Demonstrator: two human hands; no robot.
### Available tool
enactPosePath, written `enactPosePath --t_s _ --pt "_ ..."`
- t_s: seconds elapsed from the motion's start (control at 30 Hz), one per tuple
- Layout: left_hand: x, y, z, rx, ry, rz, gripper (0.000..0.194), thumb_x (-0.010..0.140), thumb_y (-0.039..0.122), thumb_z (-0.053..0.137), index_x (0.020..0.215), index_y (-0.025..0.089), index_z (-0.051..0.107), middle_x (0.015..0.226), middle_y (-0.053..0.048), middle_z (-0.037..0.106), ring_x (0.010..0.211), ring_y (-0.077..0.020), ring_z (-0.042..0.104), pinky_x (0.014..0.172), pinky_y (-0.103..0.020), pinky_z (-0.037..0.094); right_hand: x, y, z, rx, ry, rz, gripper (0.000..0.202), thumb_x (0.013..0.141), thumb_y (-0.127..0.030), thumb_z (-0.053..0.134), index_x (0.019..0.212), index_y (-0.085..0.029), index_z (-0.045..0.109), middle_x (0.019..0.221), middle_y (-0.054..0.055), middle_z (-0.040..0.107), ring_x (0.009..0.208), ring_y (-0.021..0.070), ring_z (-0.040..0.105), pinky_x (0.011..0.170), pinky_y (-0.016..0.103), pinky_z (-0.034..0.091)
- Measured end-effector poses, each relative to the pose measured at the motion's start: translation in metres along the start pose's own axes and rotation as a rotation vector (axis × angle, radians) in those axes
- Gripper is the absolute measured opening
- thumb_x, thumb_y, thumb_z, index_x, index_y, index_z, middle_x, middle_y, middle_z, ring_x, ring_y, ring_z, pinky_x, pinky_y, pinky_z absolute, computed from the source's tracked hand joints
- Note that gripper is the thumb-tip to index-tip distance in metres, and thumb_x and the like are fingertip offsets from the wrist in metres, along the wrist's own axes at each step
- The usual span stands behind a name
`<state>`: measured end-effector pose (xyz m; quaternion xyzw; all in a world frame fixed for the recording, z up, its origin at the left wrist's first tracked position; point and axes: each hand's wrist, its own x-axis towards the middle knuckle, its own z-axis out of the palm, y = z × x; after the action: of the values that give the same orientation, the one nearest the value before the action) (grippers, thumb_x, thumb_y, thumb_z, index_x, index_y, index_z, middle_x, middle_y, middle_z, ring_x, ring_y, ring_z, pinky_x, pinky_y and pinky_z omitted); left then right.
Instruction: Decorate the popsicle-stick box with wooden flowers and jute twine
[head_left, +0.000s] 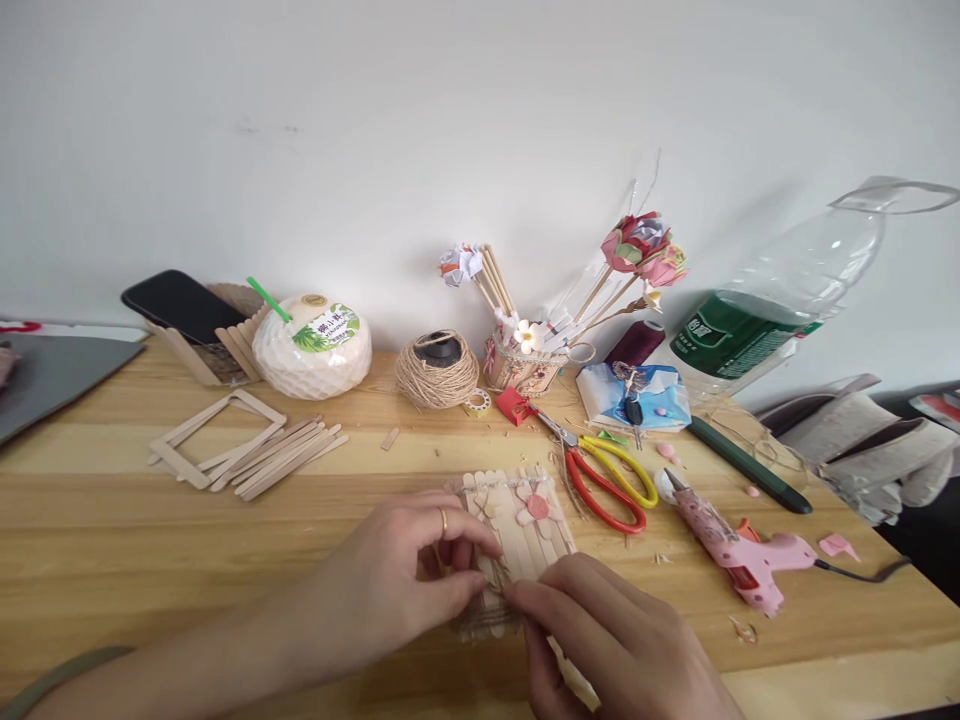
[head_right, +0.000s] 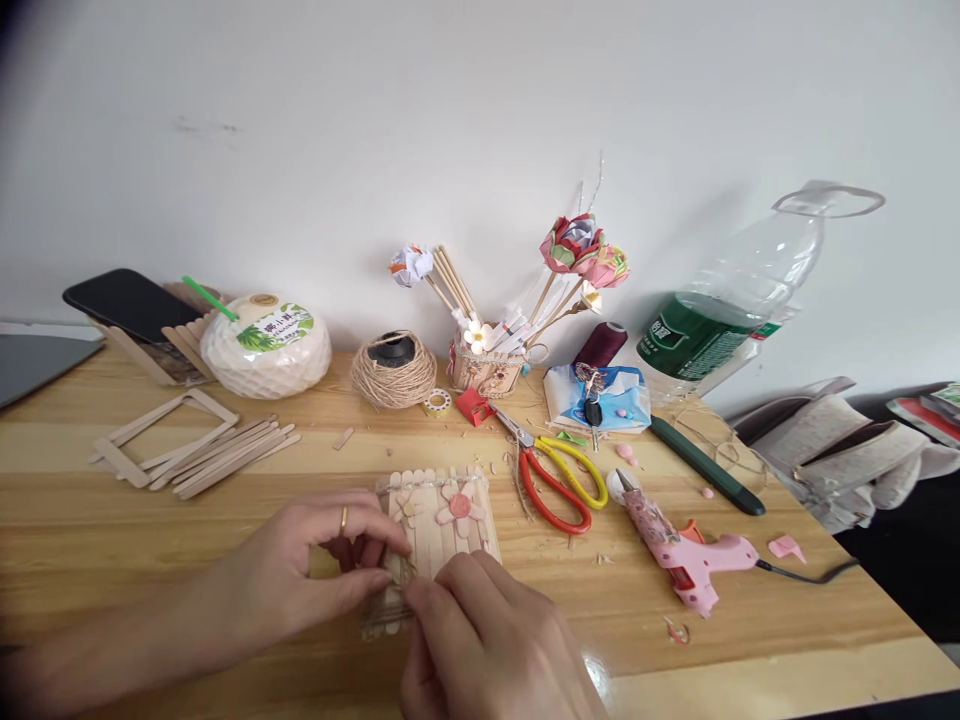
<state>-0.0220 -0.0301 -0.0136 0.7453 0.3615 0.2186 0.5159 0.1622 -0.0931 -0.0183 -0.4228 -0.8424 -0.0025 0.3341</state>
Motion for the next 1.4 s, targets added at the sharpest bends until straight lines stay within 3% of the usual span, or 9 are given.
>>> enactPosePath --t_s 0.13,0.3,0.67,0.87,0.93,1.07,1.17,1.23,1.4 --pt "0.001 0.000 0.000 0.004 0.002 0.001 0.018 0.075 0.020 0.055 0.087 0.019 0.068 0.074 0.000 0.057 0.069 -0.0119 0.053 0.064 -0.023 0.044 0.001 0.000 -0.005 0.019 -0.091 0.020 0.025 0.076 -0.003 0.042 0.084 -0.016 0.062 0.064 0.002 0.058 0.054 0.0107 0.054 0.045 0.018 0.042" --pt "0.001 0.001 -0.001 -0.013 -0.021 -0.012 0.019 0.074 0.017 0.054 0.089 0.018 0.066 0.074 0.001 0.057 0.069 -0.0113 0.053 0.065 -0.023 0.044 0.004 0.000 -0.009 0.042 -0.107 0.016 0.028 0.077 -0.002 0.042 0.088 -0.015 0.063 0.064 0.002 0.056 0.055 0.0111 0.053 0.046 0.018 0.041" --pt "-0.003 0.002 -0.005 0.027 -0.041 0.028 0.025 0.075 0.013 0.048 0.093 0.020 0.064 0.078 0.001 0.059 0.072 -0.0114 0.054 0.069 -0.023 0.044 0.016 0.000 -0.023 0.213 -0.274 0.195 0.032 0.075 0.000 0.042 0.087 -0.019 0.064 0.073 0.002 0.058 0.065 0.0119 0.057 0.056 0.020 0.045" --pt "-0.004 -0.001 -0.005 0.040 -0.011 0.006 0.024 0.080 0.018 0.045 0.099 0.022 0.059 0.078 0.001 0.060 0.071 -0.0122 0.054 0.067 -0.023 0.044 0.013 0.003 -0.022 0.228 -0.281 0.127 0.035 0.073 0.003 0.042 0.092 -0.017 0.063 0.072 0.002 0.057 0.064 0.0108 0.054 0.052 0.018 0.041" --pt "-0.006 -0.001 -0.003 0.112 0.025 0.109 0.020 0.083 0.019 0.045 0.095 0.021 0.059 0.076 0.000 0.060 0.070 -0.0123 0.054 0.067 -0.024 0.043 0.010 0.004 -0.019 0.210 -0.256 0.114 0.035 0.073 0.002 0.042 0.092 -0.017 0.063 0.072 0.002 0.057 0.063 0.0108 0.054 0.052 0.019 0.041" --pt "-0.010 -0.004 0.002 0.450 0.110 0.444 0.018 0.084 0.020 0.046 0.083 0.021 0.065 0.070 -0.003 0.059 0.063 -0.0138 0.050 0.059 -0.027 0.038 0.006 0.007 -0.011 0.174 -0.135 0.017 0.030 0.072 -0.001 0.043 0.086 -0.017 0.063 0.068 0.002 0.056 0.059 0.0112 0.050 0.047 0.020 0.036" --pt "-0.010 -0.008 0.003 0.667 0.113 0.529 0.021 0.085 0.021 0.046 0.086 0.024 0.066 0.069 -0.004 0.061 0.063 -0.0156 0.049 0.057 -0.028 0.036 0.006 0.009 -0.009 0.171 -0.135 0.004 0.031 0.071 0.000 0.044 0.088 -0.017 0.063 0.067 0.001 0.055 0.059 0.0109 0.050 0.046 0.019 0.035" --pt "-0.009 -0.013 0.003 0.726 0.125 0.605 0.019 0.085 0.020 0.046 0.087 0.023 0.065 0.068 -0.003 0.062 0.063 -0.0154 0.050 0.057 -0.027 0.038 0.008 0.008 -0.011 0.182 -0.141 0.000 0.030 0.072 0.000 0.044 0.088 -0.016 0.064 0.067 0.001 0.055 0.059 0.0107 0.049 0.047 0.019 0.035" --pt "-0.003 -0.022 -0.001 0.761 0.280 0.923 0.011 0.083 0.012 0.051 0.088 0.016 0.059 0.067 -0.001 0.062 0.062 -0.0131 0.050 0.055 -0.024 0.041 0.011 0.008 -0.014 0.150 -0.202 0.015 0.029 0.073 0.000 0.046 0.087 -0.017 0.065 0.069 0.002 0.055 0.061 0.0113 0.048 0.051 0.021 0.036"
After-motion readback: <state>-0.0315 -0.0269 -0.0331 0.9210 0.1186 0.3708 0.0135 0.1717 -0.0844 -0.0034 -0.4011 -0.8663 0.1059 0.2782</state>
